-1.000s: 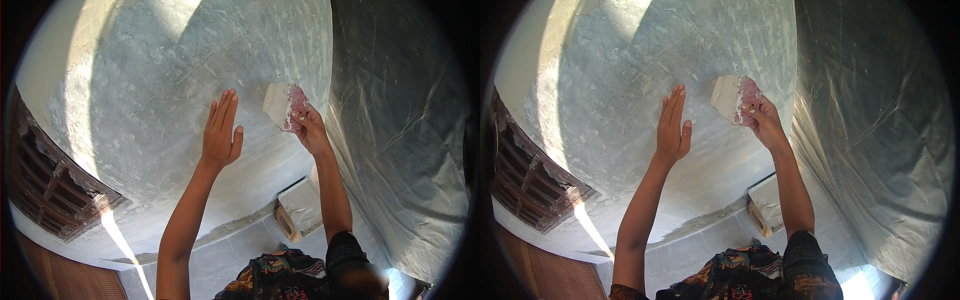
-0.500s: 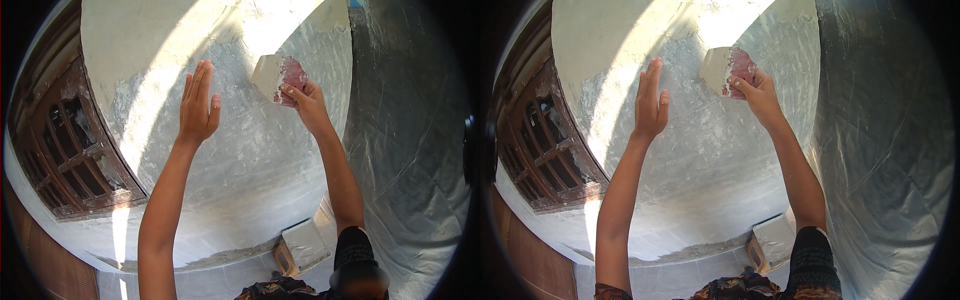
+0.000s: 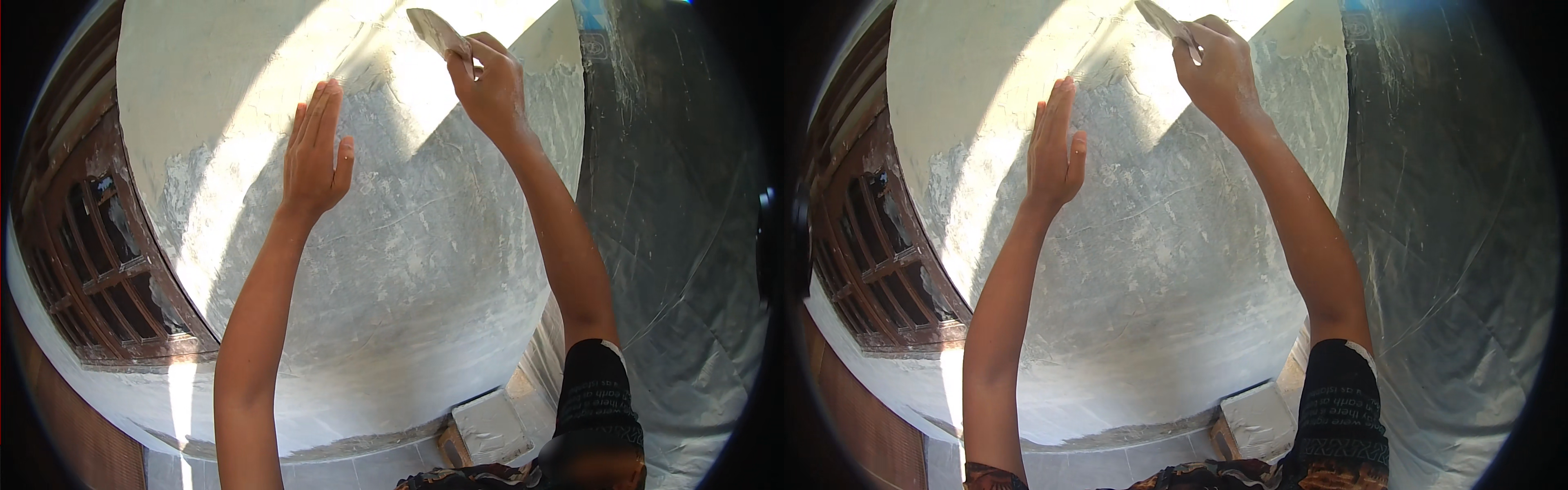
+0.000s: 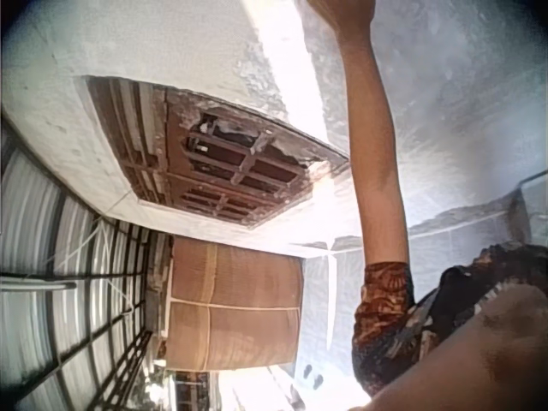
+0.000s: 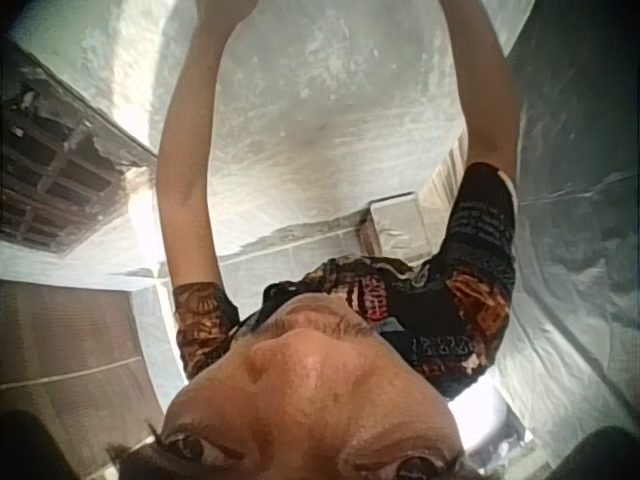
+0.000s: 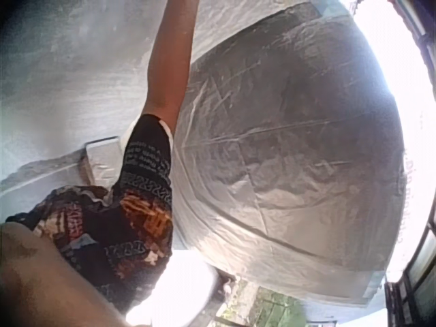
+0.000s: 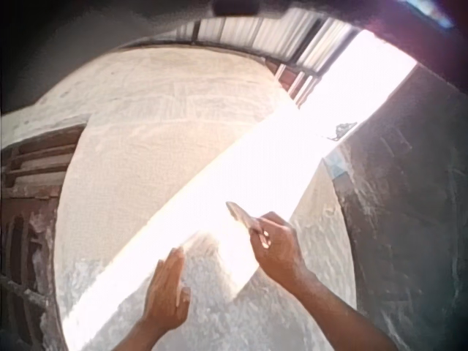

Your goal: The person applies wall plaster to a damaged area on an indoor wall using a putty knife.

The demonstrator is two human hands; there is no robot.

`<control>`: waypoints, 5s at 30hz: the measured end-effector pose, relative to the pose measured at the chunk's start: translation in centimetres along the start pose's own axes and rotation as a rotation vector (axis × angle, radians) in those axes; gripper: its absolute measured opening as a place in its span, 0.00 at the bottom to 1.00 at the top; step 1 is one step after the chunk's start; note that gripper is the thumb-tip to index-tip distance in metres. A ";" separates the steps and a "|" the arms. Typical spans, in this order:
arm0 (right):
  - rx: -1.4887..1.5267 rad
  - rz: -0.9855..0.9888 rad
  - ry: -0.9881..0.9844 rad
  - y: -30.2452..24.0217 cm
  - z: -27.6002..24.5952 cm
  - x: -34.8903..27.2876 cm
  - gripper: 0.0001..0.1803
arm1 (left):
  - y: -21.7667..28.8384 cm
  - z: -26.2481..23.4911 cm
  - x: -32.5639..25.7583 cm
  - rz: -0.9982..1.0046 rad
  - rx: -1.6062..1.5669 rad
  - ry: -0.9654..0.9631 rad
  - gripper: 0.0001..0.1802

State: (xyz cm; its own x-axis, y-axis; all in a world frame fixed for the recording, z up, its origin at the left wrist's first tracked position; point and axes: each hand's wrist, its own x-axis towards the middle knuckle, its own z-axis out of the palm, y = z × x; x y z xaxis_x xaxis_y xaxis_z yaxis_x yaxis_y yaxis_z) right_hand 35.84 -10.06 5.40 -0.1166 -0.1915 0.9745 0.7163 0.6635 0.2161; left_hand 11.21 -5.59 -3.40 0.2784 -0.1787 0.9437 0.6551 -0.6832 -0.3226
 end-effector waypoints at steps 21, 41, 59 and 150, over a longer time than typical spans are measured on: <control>-0.471 -0.288 -0.011 1.5 2.9 -1.2 0.22 | -1.7 1.6 1.2 0.043 0.053 0.027 0.33; -0.659 -0.350 -0.103 3.0 5.3 -0.8 0.20 | -2.3 0.7 0.8 0.078 0.102 -0.038 0.33; -0.556 -0.357 -0.169 0.3 5.1 -6.3 0.17 | -2.9 0.3 0.4 0.071 0.117 0.008 0.34; -0.651 -0.016 -0.139 -0.9 4.8 0.5 0.13 | -2.6 0.9 0.9 0.012 0.021 0.150 0.32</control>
State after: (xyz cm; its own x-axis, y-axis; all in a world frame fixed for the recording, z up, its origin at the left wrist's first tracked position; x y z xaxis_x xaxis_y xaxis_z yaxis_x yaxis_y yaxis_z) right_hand 31.90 -7.27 5.94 -0.1868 -0.0733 0.9797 0.9779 0.0813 0.1926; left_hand 10.35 -3.35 -1.72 0.1790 -0.2916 0.9396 0.6673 -0.6658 -0.3337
